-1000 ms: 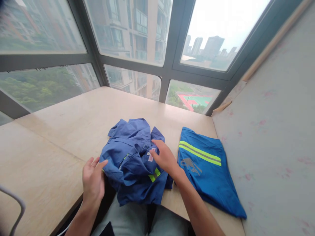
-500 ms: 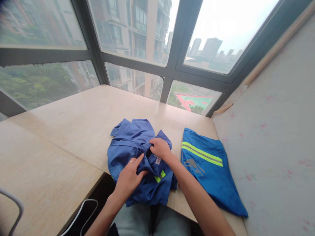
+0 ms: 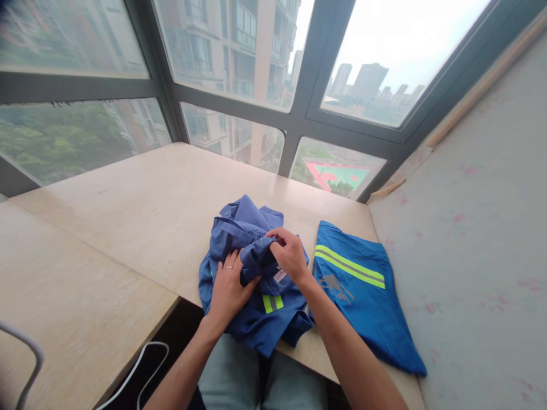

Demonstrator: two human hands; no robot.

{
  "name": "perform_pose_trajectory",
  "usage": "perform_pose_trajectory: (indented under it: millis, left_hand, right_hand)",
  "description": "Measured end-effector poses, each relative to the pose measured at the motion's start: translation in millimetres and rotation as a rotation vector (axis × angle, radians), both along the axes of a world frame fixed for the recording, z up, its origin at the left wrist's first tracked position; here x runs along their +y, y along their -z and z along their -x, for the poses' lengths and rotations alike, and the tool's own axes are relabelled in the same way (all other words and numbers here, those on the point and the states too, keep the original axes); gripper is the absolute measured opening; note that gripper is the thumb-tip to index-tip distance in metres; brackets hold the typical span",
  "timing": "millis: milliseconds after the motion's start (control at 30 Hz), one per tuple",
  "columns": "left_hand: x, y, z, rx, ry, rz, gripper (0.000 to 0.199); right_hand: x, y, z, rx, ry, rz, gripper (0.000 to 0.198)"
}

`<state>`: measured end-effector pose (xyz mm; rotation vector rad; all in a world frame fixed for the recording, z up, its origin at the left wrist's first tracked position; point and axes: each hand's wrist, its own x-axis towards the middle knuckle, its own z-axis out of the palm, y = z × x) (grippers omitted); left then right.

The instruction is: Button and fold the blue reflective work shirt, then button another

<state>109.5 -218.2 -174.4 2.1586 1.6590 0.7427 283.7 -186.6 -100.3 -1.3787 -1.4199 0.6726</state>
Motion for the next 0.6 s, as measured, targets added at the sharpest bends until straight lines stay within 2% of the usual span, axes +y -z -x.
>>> perform_pose_trajectory:
  millis: [67, 133, 200, 300, 400, 500, 600]
  left_hand:
    - [11.4, 2.2, 12.8, -0.036, -0.026, -0.116, 0.038]
    - [24.9, -2.3, 28.8, -0.101, -0.067, -0.248, 0.032]
    - [38.4, -14.9, 43.2, -0.154, -0.080, -0.379, 0.033]
    - [53.9, -46.7, 55.2, -0.178, -0.112, -0.550, 0.032]
    - [60.2, -83.1, 58.5, -0.185, -0.298, -0.762, 0.026]
    - [58.5, -112.7, 60.3, -0.239, -0.434, -0.900, 0.031]
    - [53.4, -134.8, 61.4, -0.427, -0.477, -0.890, 0.031]
  right_hand:
    - [-6.1, -12.4, -7.2, 0.012, 0.030, -0.056, 0.016]
    - [-11.5, -24.9, -18.8, -0.021, 0.085, -0.137, 0.016]
    - [-16.7, -36.7, -30.1, -0.092, 0.147, -0.258, 0.017]
    - [-24.6, -53.2, -39.0, -0.240, 0.250, -0.505, 0.016]
    - [-31.3, -69.0, -36.6, -0.311, 0.410, -0.756, 0.013]
    - [-36.1, -85.2, -29.2, -0.202, 0.577, -0.938, 0.007]
    - [-39.1, -100.7, -23.4, 0.019, 0.698, -1.025, 0.010]
